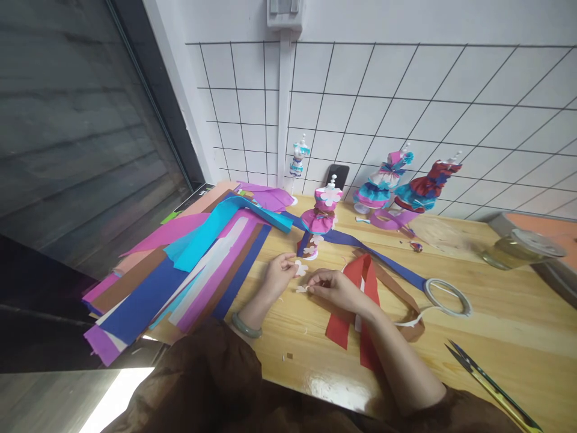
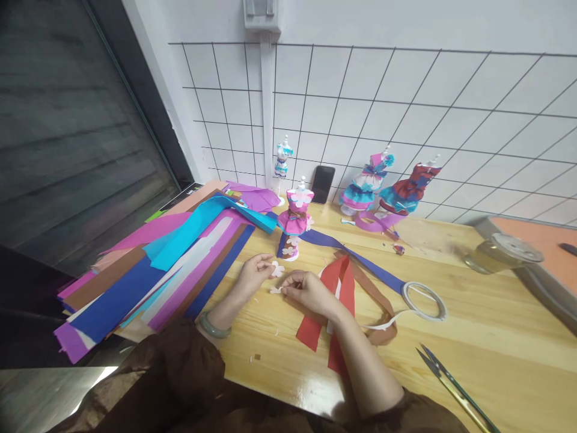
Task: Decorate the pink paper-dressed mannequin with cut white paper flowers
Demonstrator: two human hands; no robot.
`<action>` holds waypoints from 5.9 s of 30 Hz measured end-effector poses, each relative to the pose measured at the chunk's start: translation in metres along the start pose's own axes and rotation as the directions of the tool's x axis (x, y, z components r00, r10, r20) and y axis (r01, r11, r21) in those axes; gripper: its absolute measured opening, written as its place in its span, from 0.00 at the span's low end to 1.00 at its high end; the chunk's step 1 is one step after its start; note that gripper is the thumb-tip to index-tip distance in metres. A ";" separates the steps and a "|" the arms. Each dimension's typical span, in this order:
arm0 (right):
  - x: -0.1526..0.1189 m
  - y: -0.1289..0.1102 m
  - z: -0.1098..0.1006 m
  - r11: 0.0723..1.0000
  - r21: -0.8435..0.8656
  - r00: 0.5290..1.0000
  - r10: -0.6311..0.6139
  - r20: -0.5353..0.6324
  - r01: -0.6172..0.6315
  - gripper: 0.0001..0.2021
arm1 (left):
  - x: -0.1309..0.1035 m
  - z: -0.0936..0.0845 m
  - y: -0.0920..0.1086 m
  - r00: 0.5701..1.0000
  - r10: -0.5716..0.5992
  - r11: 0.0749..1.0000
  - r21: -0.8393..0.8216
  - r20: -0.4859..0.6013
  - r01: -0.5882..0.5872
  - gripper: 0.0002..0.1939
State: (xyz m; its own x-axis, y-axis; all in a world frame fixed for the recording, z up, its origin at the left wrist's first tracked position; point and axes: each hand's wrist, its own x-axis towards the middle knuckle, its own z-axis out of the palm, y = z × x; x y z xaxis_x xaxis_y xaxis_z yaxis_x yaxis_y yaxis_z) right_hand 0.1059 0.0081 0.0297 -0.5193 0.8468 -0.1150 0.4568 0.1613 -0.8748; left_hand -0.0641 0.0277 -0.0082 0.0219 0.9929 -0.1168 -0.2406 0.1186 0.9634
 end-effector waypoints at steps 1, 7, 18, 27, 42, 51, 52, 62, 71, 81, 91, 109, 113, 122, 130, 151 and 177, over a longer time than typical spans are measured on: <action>0.000 0.000 0.000 0.998 0.056 0.999 0.030 0.011 -0.030 0.11 | 0.000 0.001 0.000 1.000 -0.003 1.000 0.007 0.004 0.002 0.20; 0.006 0.007 0.000 0.997 0.060 0.979 0.064 -0.196 -0.053 0.12 | -0.004 0.007 0.002 0.994 -0.057 0.998 0.026 0.092 0.055 0.18; 0.006 0.007 0.003 0.999 0.026 0.965 0.048 -0.260 -0.043 0.10 | -0.010 0.010 0.008 0.979 -0.098 0.995 0.004 0.178 0.098 0.24; 0.007 0.010 0.004 0.999 0.044 0.967 0.022 -0.253 -0.011 0.11 | -0.009 0.008 0.005 0.981 -0.041 0.998 0.060 0.191 0.030 0.23; 0.012 0.017 0.009 0.957 0.280 0.976 -0.012 -0.219 0.075 0.20 | -0.011 0.006 0.002 0.958 0.025 0.996 0.075 0.287 -0.048 0.23; 0.013 0.016 0.010 0.950 0.306 0.975 0.004 -0.223 0.066 0.18 | -0.009 0.005 0.000 0.974 0.037 0.989 0.133 0.223 -0.068 0.25; 0.013 0.017 0.010 0.949 0.307 0.974 0.008 -0.227 0.064 0.18 | -0.009 0.005 0.000 0.975 0.037 0.989 0.131 0.221 -0.067 0.25; 0.014 0.019 0.012 0.922 0.375 0.974 -0.015 -0.226 0.102 0.18 | -0.011 0.005 0.006 0.980 0.024 0.989 0.139 0.196 -0.052 0.27; 0.015 0.022 0.012 0.914 0.394 0.974 -0.005 -0.228 0.097 0.18 | -0.011 0.005 0.005 0.978 0.027 0.988 0.145 0.208 -0.058 0.28; 0.016 0.021 0.011 0.900 0.425 0.977 0.001 -0.213 0.092 0.19 | -0.010 0.005 0.005 0.983 0.034 0.986 0.155 0.179 -0.063 0.26; 0.014 0.019 0.010 0.886 0.459 0.983 0.017 -0.185 0.071 0.21 | -0.013 0.007 0.011 0.985 0.029 0.991 0.123 0.167 -0.050 0.26; 0.015 0.016 0.008 0.902 0.426 0.983 0.004 -0.186 0.077 0.19 | -0.012 0.007 0.008 0.984 -0.011 0.993 0.119 0.180 -0.010 0.26; 0.015 0.016 0.008 0.898 0.435 0.983 0.013 -0.185 0.070 0.19 | -0.013 0.008 0.010 0.983 -0.019 0.991 0.136 0.183 -0.006 0.27; 0.011 0.011 0.001 0.950 0.297 0.924 0.031 -0.382 0.091 0.20 | -0.007 0.003 0.002 0.992 0.002 0.994 0.107 0.129 -0.015 0.29; 0.010 -0.051 -0.049 0.967 0.064 0.668 -0.123 -0.734 0.248 0.18 | -0.001 -0.002 0.001 0.999 0.041 0.998 0.051 -0.005 -0.040 0.36; 0.054 -0.148 -0.125 0.831 -0.551 0.766 -0.402 -0.501 0.076 0.14 | 0.018 -0.027 0.019 0.951 0.115 0.981 -0.121 -0.288 -0.155 0.41; 0.040 -0.149 -0.121 0.839 -0.501 0.828 -0.427 -0.364 0.212 0.16 | 0.022 -0.033 0.009 0.954 0.103 0.980 -0.134 -0.280 -0.145 0.37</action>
State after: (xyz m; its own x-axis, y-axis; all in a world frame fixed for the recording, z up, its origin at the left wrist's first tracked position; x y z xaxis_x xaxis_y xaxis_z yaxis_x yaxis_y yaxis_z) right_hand 0.1041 0.0795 0.2121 -0.3617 0.8166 0.4499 0.6347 0.5691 -0.5228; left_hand -0.0973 0.0507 -0.0102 -0.2756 0.9579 -0.0803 -0.3693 -0.0284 0.9289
